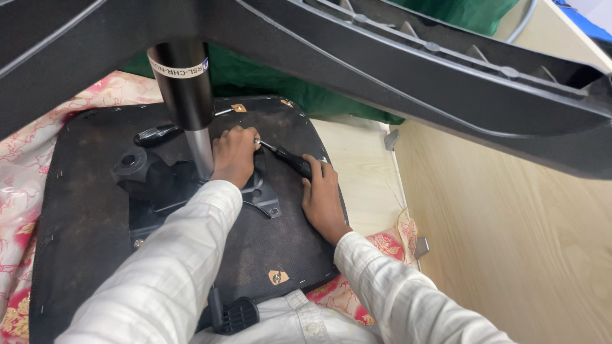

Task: The person uses a screwdriver to tighten screws on the underside of an office chair base, securing the mounting plate to the gas lift. The person works on multiple screws around the base while the chair remains upside down.

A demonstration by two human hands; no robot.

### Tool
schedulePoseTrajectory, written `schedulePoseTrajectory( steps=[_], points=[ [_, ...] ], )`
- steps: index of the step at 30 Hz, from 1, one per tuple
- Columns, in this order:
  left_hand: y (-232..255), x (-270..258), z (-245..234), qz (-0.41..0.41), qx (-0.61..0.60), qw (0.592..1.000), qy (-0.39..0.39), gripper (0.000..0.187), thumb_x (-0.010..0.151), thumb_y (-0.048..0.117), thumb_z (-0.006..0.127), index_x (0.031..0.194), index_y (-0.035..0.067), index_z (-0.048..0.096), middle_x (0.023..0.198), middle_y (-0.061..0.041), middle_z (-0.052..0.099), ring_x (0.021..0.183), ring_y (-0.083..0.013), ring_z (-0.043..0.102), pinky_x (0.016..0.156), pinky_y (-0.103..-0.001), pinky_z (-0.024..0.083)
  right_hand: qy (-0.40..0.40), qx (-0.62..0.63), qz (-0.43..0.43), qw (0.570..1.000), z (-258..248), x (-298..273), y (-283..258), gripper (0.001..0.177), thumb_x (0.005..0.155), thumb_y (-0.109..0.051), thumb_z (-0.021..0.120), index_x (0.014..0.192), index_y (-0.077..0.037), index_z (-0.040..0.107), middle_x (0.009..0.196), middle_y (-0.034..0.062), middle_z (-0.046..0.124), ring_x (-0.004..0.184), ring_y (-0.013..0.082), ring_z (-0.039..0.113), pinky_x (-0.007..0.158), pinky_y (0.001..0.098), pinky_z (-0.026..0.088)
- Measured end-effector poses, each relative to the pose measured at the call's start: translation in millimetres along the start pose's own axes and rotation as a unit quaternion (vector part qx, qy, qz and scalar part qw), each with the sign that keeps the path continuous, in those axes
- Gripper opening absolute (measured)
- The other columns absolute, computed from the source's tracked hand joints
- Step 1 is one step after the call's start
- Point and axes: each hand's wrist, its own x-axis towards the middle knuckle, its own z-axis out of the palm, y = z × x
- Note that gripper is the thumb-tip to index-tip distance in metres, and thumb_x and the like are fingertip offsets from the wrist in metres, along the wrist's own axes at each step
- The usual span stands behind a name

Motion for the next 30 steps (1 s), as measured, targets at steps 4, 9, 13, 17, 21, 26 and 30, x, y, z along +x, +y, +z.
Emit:
schedulePoseTrajectory(
  steps=[4,9,13,17,21,26,30],
  points=[
    [-1.1,7.4,7.3,0.02,0.054,0.998,-0.011,0.017,0.097,0.023,0.069,0.104,0.008,0.072,0.104,-0.011,0.07,0.101,-0.029,0.069,0.085,-0.042,0.057,-0.007,-0.024,-0.008,1.0,0.2,0.3,0.8,0.051,0.098,-0.005,0.058,0.147,-0.011,0.044,0.14,0.0241,0.049,0.134,0.0436,0.045,0.111,0.0492,0.04],
    [0.9,12.6,1.9,0.012,0.075,0.997,-0.026,0.029,0.096,0.032,0.071,0.107,0.005,0.069,0.109,-0.013,0.069,0.103,-0.031,0.069,0.085,-0.044,0.057,-0.003,-0.03,-0.017,0.999,-0.1,0.6,0.6,0.052,0.097,-0.006,0.058,0.147,-0.011,0.044,0.14,0.025,0.048,0.134,0.0438,0.045,0.111,0.0491,0.04],
    [4.9,15.4,-1.9,-0.065,0.014,0.995,-0.075,0.036,0.092,0.036,0.076,0.111,0.007,0.068,0.112,-0.011,0.069,0.108,-0.0306,0.069,0.09,-0.045,0.056,-0.017,-0.024,-0.005,1.0,-0.8,1.4,-1.9,0.05,0.099,-0.007,0.057,0.147,-0.011,0.043,0.138,0.0232,0.049,0.132,0.0422,0.047,0.111,0.0486,0.041],
    [-0.7,17.6,-0.7,-0.083,-0.104,0.991,-0.032,0.056,0.074,0.021,0.086,0.127,0.015,0.068,0.115,-0.011,0.068,0.105,-0.0313,0.066,0.088,-0.046,0.053,-0.013,-0.023,-0.007,1.0,-4.5,0.1,-3.0,0.05,0.099,-0.008,0.057,0.147,-0.011,0.045,0.138,0.0226,0.051,0.131,0.0416,0.048,0.11,0.0476,0.042],
    [-3.8,19.3,3.4,-0.121,-0.164,0.977,-0.061,0.025,0.082,0.012,0.08,0.107,0.017,0.079,0.11,-0.004,0.074,0.102,-0.0225,0.072,0.09,-0.038,0.058,-0.012,-0.024,-0.008,1.0,-4.3,0.0,-3.3,0.049,0.099,-0.008,0.057,0.147,-0.011,0.045,0.138,0.0226,0.051,0.132,0.0416,0.048,0.11,0.0473,0.042],
    [-1.1,9.7,4.0,-0.103,-0.187,0.977,-0.015,0.012,0.088,0.011,0.077,0.099,0.012,0.081,0.103,-0.009,0.076,0.094,-0.0221,0.075,0.086,-0.036,0.059,-0.009,-0.021,-0.012,1.0,-1.7,-0.9,-0.6,0.049,0.1,-0.008,0.057,0.147,-0.011,0.045,0.139,0.0227,0.051,0.132,0.0418,0.048,0.11,0.0476,0.041],
    [1.6,12.1,1.2,-0.144,-0.171,0.974,-0.027,0.012,0.091,0.018,0.078,0.098,0.009,0.079,0.102,-0.011,0.076,0.094,-0.0244,0.075,0.087,-0.037,0.059,-0.007,-0.025,-0.018,0.999,-1.4,-1.3,1.5,0.048,0.1,-0.008,0.057,0.147,-0.011,0.045,0.14,0.0232,0.05,0.132,0.0417,0.048,0.111,0.0473,0.041]
  ],
)
